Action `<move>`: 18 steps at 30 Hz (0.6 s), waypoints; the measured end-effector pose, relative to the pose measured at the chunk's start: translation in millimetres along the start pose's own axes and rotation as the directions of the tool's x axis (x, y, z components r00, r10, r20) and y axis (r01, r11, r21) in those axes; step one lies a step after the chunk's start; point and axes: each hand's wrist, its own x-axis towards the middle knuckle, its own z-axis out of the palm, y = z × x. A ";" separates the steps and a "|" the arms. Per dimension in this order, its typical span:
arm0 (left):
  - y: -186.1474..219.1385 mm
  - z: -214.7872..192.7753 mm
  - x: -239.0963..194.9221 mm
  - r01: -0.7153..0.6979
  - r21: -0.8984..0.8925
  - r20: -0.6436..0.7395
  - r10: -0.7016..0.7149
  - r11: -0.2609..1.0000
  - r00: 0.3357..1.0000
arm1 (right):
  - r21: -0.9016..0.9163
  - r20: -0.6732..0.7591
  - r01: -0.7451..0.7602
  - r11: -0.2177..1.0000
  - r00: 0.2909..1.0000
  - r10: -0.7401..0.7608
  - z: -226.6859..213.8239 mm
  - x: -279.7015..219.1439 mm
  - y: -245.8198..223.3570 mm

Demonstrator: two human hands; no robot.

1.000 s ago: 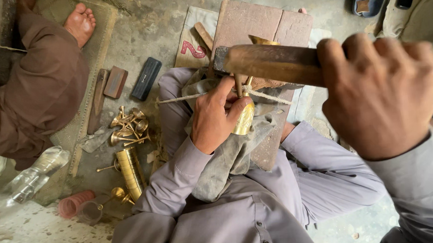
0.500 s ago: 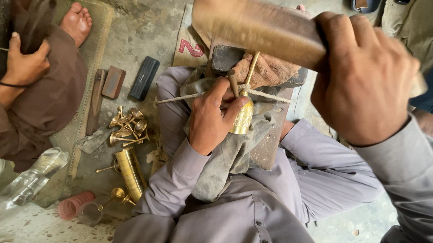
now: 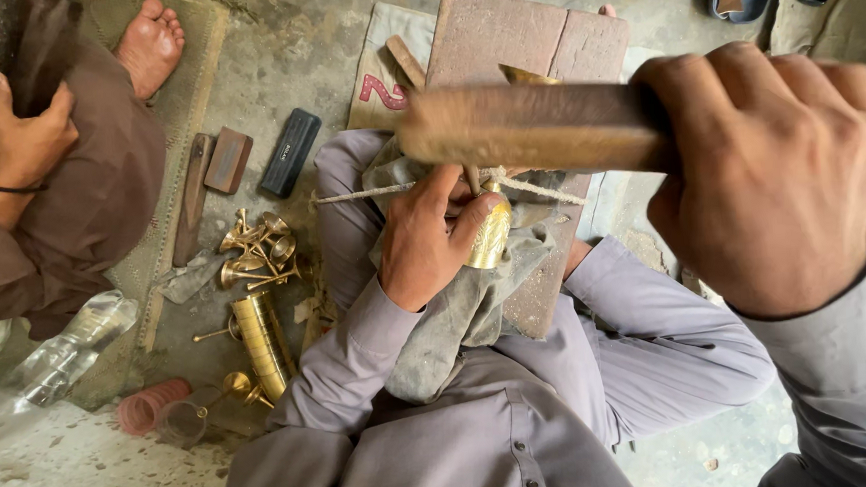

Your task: The person sits on the floor and uses a wooden mallet to repeatedly strike a brass candlestick held against a wooden block. They adjust the candlestick's position occasionally to work on different areas of the stem and base.

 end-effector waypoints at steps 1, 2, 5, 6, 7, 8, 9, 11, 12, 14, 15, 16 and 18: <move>0.0 -0.4 0.6 0.002 -0.004 0.003 -0.002 1.000 1.000 | 0.026 -0.002 -0.009 1.000 1.000 0.009 -1.3 0.0 0.3; -0.4 -0.8 1.1 0.004 -0.007 0.007 -0.004 1.000 1.000 | 0.007 0.030 -0.021 1.000 0.999 0.021 -0.6 0.4 -1.0; 0.2 -1.4 0.2 -0.004 -0.008 0.008 0.004 1.000 1.000 | -0.048 0.124 -0.053 0.997 0.990 0.058 2.7 -0.2 -4.4; 0.3 -1.5 0.2 -0.010 -0.007 0.007 0.010 1.000 1.000 | -0.066 0.156 -0.063 0.996 0.985 0.073 4.0 -1.2 -4.9; 0.3 -1.1 0.6 -0.001 -0.001 0.008 0.001 1.000 1.000 | -0.091 0.072 -0.039 0.995 0.996 0.046 5.0 -2.6 -5.3; 0.8 -0.8 0.7 0.010 0.006 0.006 -0.010 1.000 1.000 | -0.115 -0.011 -0.011 0.993 1.000 0.010 3.3 -5.0 -4.5; 1.2 -0.9 0.6 0.021 0.013 0.003 -0.021 1.000 1.000 | -0.083 -0.036 -0.023 0.996 0.999 0.020 4.2 -5.3 -6.0; 0.9 -0.2 0.5 0.041 -0.042 0.012 -0.041 0.998 0.999 | -0.025 -0.057 -0.045 0.999 0.997 0.044 3.3 -7.8 -7.1; 0.8 0.0 0.7 0.051 -0.067 0.017 -0.050 0.996 0.999 | -0.012 -0.041 -0.056 0.998 0.998 0.055 2.1 -8.6 -7.3; 0.2 -0.1 0.9 -0.001 -0.007 -0.003 0.001 1.000 1.000 | -0.056 -0.030 -0.034 0.998 0.999 0.032 1.0 -7.7 -7.0; -0.4 -0.3 0.7 -0.025 0.025 -0.013 0.025 0.999 1.000 | -0.081 -0.041 -0.022 0.996 0.999 0.019 -0.2 -7.1 -5.6; -1.1 0.3 -0.4 -0.004 -0.004 -0.008 0.004 1.000 1.000 | -0.051 -0.052 -0.025 0.998 0.998 0.023 -0.5 -6.9 -5.4; -1.8 1.5 -2.4 0.038 -0.063 0.001 -0.038 0.997 0.999 | 0.022 -0.058 -0.045 0.999 0.997 0.046 1.4 -3.6 -4.0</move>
